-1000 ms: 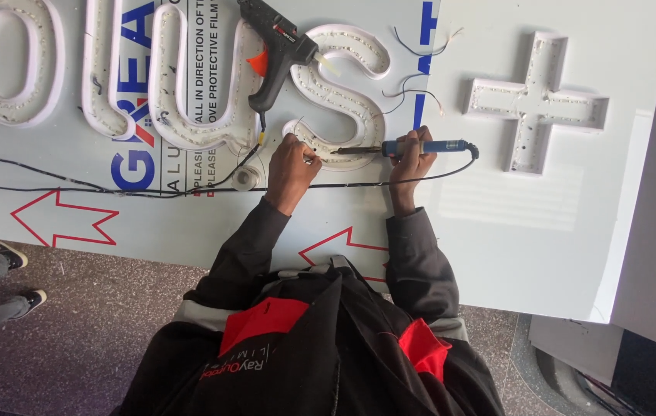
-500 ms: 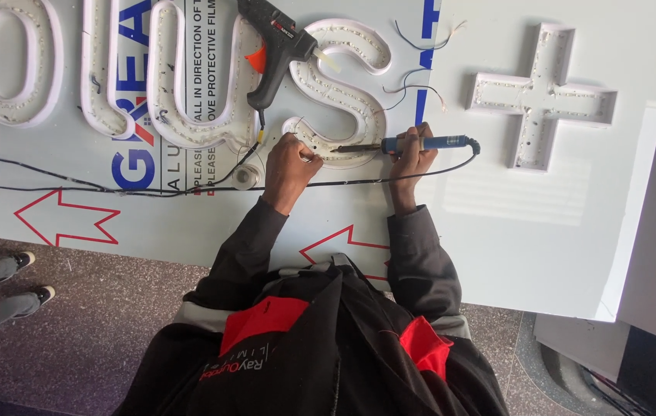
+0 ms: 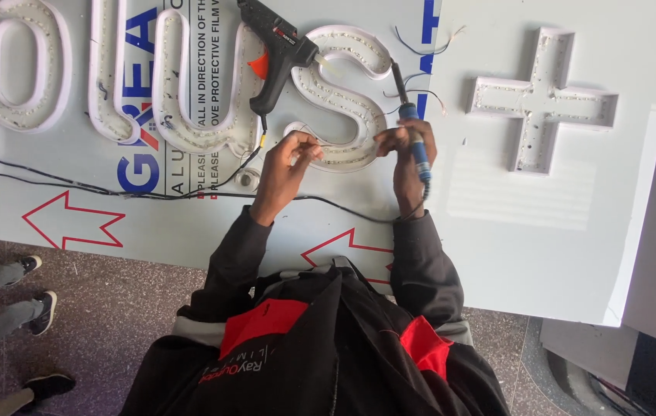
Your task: Soldering electrical wires to LED strips inside plastic sign letters on a production table.
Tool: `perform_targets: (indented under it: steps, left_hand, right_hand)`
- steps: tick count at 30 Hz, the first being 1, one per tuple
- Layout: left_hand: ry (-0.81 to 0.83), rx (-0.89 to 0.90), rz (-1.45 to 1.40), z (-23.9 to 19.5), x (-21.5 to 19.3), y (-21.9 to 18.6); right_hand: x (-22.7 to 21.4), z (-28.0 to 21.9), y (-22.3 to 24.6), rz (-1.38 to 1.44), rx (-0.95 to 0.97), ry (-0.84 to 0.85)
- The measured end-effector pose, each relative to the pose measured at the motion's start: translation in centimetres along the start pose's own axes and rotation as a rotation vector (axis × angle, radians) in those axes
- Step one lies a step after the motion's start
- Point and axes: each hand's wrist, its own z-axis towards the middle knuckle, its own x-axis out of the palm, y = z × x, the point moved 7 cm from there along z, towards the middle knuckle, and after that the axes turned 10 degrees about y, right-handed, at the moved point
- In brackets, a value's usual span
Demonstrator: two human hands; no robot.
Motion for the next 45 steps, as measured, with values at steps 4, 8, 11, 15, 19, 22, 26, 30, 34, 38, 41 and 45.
perform_targets:
  steps: [4,8,11,15,19,22,26,30,34,38,41,45]
  left_hand:
    - [0.011,0.153,0.160,0.4,1.4,-2.9]
    - [-0.006,0.255,0.293,0.6,2.3,-2.9]
    - [0.020,0.282,0.391,0.9,2.3,-3.1]
    - [0.082,0.226,0.426,1.4,2.1,-4.1]
    - [0.088,0.210,0.487,1.5,2.2,-3.5]
    - [0.114,0.161,0.538,1.6,2.9,-1.8]
    - [0.089,0.071,0.646,1.6,2.8,0.9]
    - [0.124,-0.029,0.738,1.0,1.8,3.3]
    - [0.136,-0.064,0.716,0.3,2.3,4.5]
    - [0.078,-0.118,0.575,-0.1,2.3,4.5]
    - [0.077,-0.191,0.527,0.5,2.1,7.1]
    - [0.120,-0.230,0.525,1.4,2.4,12.1]
  right_hand:
    - [2.3,-0.8,0.5,0.123,0.000,0.160]
    - [4.0,-1.1,1.1,0.104,0.033,0.262]
    - [3.9,-1.2,1.7,0.049,0.010,0.249]
    - [3.7,-1.3,2.2,-0.101,-0.060,0.271]
    - [4.0,-1.8,1.7,-0.262,-0.132,0.272]
    - [4.2,-2.2,1.3,-0.397,-0.228,0.256]
    - [4.6,-2.1,1.4,-0.536,-0.231,0.296]
    - [2.9,-1.2,2.8,-0.475,-0.198,0.199]
    - [-0.2,-1.0,2.6,-0.300,-0.212,0.135]
    - [-3.5,-1.2,1.7,-0.373,-0.105,-0.088]
    - [-4.6,-1.2,2.6,-0.373,-0.197,-0.202]
    - [-5.1,-1.9,1.7,-0.387,-0.261,-0.340]
